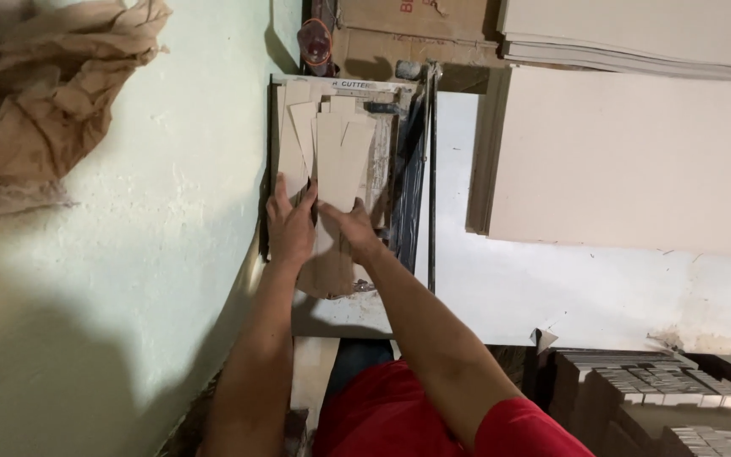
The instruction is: Using a manual guillotine paper cutter to cut cardboard sheets and stacking the results.
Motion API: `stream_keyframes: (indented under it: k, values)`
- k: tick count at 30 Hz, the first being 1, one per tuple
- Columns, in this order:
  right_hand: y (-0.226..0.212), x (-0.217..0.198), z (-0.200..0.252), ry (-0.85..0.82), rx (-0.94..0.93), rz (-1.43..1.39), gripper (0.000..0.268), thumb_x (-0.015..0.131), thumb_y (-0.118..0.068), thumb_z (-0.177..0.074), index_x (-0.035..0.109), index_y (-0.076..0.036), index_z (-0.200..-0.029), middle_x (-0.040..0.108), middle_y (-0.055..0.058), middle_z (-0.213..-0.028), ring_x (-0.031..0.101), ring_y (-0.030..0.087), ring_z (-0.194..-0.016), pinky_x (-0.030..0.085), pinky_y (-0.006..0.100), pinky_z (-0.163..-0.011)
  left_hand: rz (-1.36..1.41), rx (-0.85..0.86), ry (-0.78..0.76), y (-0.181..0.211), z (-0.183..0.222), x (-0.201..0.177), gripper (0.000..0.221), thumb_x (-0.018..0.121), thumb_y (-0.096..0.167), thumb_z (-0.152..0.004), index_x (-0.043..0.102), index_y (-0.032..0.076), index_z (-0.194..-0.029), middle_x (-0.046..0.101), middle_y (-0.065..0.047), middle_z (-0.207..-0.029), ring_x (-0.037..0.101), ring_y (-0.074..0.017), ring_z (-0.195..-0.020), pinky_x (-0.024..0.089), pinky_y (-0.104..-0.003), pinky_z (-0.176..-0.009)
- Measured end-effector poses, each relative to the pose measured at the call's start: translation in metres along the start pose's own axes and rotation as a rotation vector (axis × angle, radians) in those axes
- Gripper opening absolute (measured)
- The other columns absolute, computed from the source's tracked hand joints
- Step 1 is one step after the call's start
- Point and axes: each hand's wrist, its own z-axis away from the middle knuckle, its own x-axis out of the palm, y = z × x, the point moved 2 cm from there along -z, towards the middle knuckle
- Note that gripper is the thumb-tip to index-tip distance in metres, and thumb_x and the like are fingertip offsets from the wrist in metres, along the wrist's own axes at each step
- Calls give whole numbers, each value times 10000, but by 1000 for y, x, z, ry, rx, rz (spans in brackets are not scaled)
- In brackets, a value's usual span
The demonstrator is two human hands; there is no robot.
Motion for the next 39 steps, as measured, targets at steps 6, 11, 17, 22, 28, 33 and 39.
stream_keyframes:
  k: [6, 11, 17, 22, 28, 33, 39]
  values:
    - [-9, -13, -1, 11, -13, 28, 1163, 769, -558, -856, 90, -28, -1638, 317, 255, -1622, 313, 381, -1512, 305, 554, -1259, 68, 12, 34, 9, 9, -5, 630, 486, 38, -1074, 428, 446, -1551, 28, -136, -1692, 185, -483, -1512, 447, -568, -1116]
    - [-45, -37, 33, 58, -117, 45, 979, 853, -421, -818, 355, -19, -1559, 596, 240, -1403, 598, 363, -1290, 503, 526, -1117, 15, 6, 43, 6, 12, -4, 791, 548, 84, -1041, 192, 521, -1595, 72, -145, -1686, 224, -438, -1527, 403, -559, -1172]
    - [-76, -49, 100, 115, -228, 58, 858, 810, -391, -833, 406, -19, -1493, 619, 218, -1340, 603, 355, -1279, 468, 559, -1116, 207, 29, 154, -16, 2, 2, 811, 575, 106, -1033, 91, 245, -1669, 182, -211, -1644, 334, -478, -1465, 431, -597, -1125]
    - [-24, -64, 67, 83, -199, -55, 845, 781, -461, -895, 387, -44, -1517, 516, 265, -1482, 443, 435, -1432, 343, 638, -1185, 460, -64, 88, -34, -9, 6, 856, 606, 450, -1019, 123, 171, -1669, 193, -192, -1685, 204, -367, -1564, 280, -544, -1250]
    - [-70, 29, 115, 7, -180, -227, 1096, 808, -553, -772, 261, -88, -1600, 411, 273, -1566, 369, 436, -1477, 317, 628, -1207, 1061, -411, -65, 2, 16, -53, 896, 154, 818, -941, 112, 299, -1670, 28, -2, -1740, 35, -268, -1598, 12, -480, -1299]
    - [-39, 40, 47, 7, -202, -54, 1180, 680, -705, -839, 109, -21, -1614, 296, 355, -1589, 290, 463, -1504, 255, 618, -1235, 1054, -430, -180, 15, 17, -85, 1064, 200, 932, -819, 67, 293, -1660, -34, -12, -1731, -8, -259, -1596, -10, -490, -1301]
    - [-13, 48, -20, -15, -317, 334, 963, 401, -680, -957, 190, 74, -1518, 381, 354, -1457, 432, 504, -1394, 380, 621, -1162, 780, -336, -325, 10, 8, -76, 1173, 408, 894, -854, 24, 130, -1657, -24, -144, -1722, 14, -335, -1584, 60, -548, -1285]
